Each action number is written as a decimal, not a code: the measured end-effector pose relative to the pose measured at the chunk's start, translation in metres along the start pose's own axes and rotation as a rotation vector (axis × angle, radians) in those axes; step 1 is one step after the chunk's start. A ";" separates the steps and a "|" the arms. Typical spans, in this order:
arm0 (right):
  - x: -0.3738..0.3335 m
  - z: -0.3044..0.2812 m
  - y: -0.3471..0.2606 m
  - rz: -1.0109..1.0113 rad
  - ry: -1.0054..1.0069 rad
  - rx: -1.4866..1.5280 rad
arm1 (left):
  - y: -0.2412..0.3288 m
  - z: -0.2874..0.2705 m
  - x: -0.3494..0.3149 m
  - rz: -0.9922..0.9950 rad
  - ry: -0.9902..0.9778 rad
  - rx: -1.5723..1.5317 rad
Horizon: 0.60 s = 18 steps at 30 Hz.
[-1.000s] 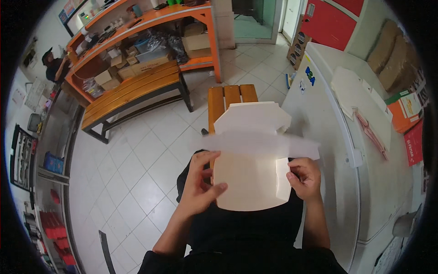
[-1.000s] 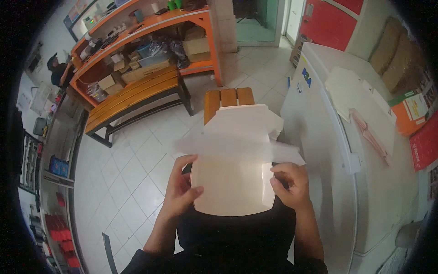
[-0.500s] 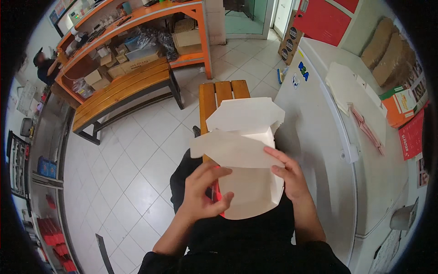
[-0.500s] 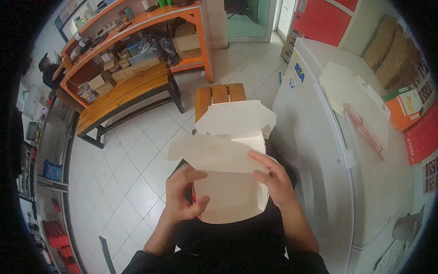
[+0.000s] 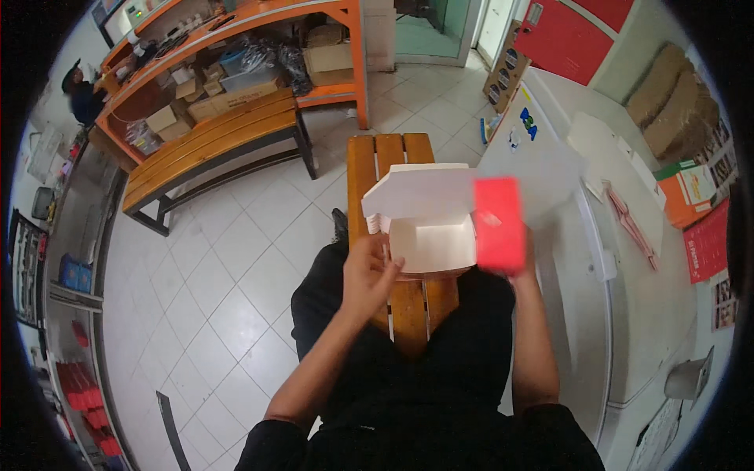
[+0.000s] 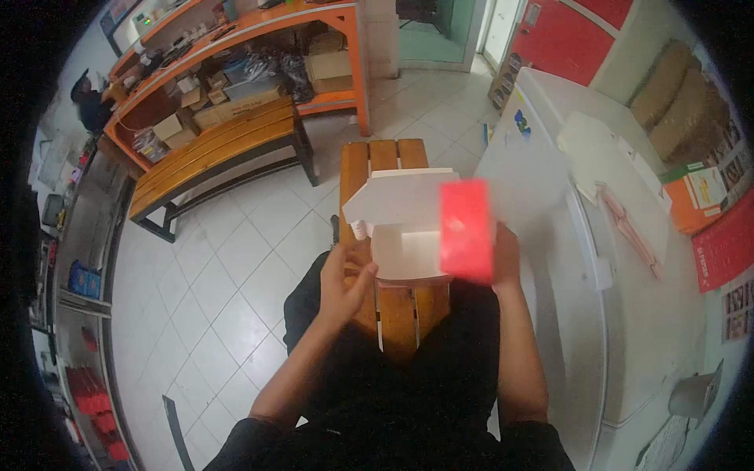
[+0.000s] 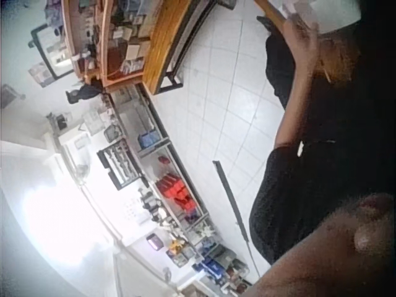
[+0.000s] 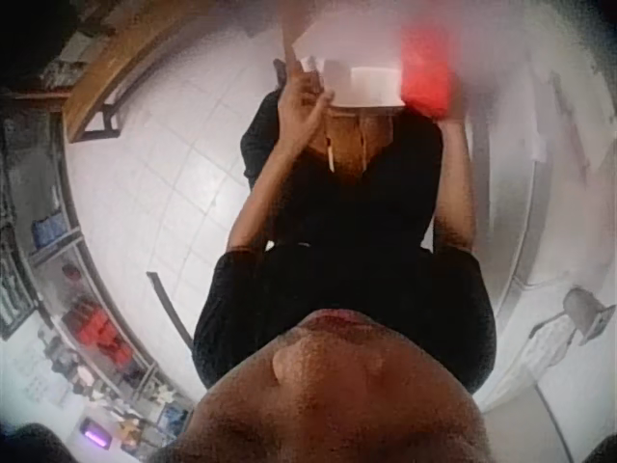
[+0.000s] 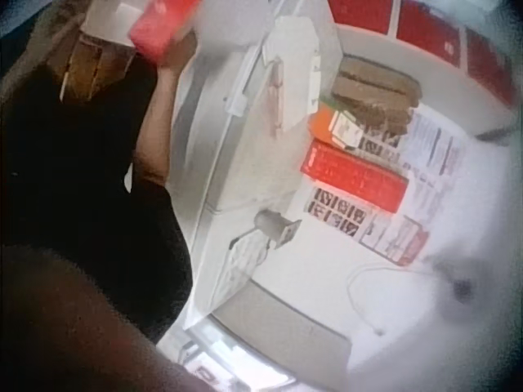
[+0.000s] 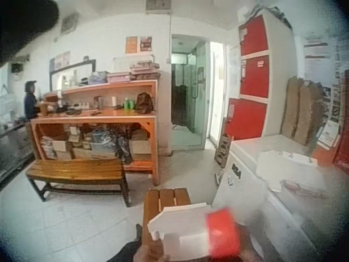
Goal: The person assembles cardboard food boxes by folding and tucking flaps on a wooden bench in a kitchen environment.
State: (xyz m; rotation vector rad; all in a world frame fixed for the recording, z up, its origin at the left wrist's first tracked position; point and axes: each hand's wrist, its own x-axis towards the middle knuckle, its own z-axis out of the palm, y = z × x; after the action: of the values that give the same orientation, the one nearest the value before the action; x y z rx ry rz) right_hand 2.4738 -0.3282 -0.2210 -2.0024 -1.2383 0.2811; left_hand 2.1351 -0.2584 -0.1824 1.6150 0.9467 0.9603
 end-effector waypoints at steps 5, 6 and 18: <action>0.029 0.026 -0.039 -0.010 -0.117 -0.245 | -0.069 -0.015 0.045 0.214 -0.135 0.310; 0.026 0.024 -0.052 -0.018 -0.141 -0.210 | -0.070 -0.017 0.049 0.214 -0.205 0.341; 0.022 0.036 -0.067 -0.093 -0.230 -0.473 | -0.090 -0.031 0.063 0.162 -0.238 0.481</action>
State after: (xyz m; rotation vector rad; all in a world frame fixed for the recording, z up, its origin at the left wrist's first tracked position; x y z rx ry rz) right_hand 2.4202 -0.2757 -0.1951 -2.3475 -1.6599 0.1875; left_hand 2.1192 -0.1721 -0.2552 2.1840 0.9356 0.6515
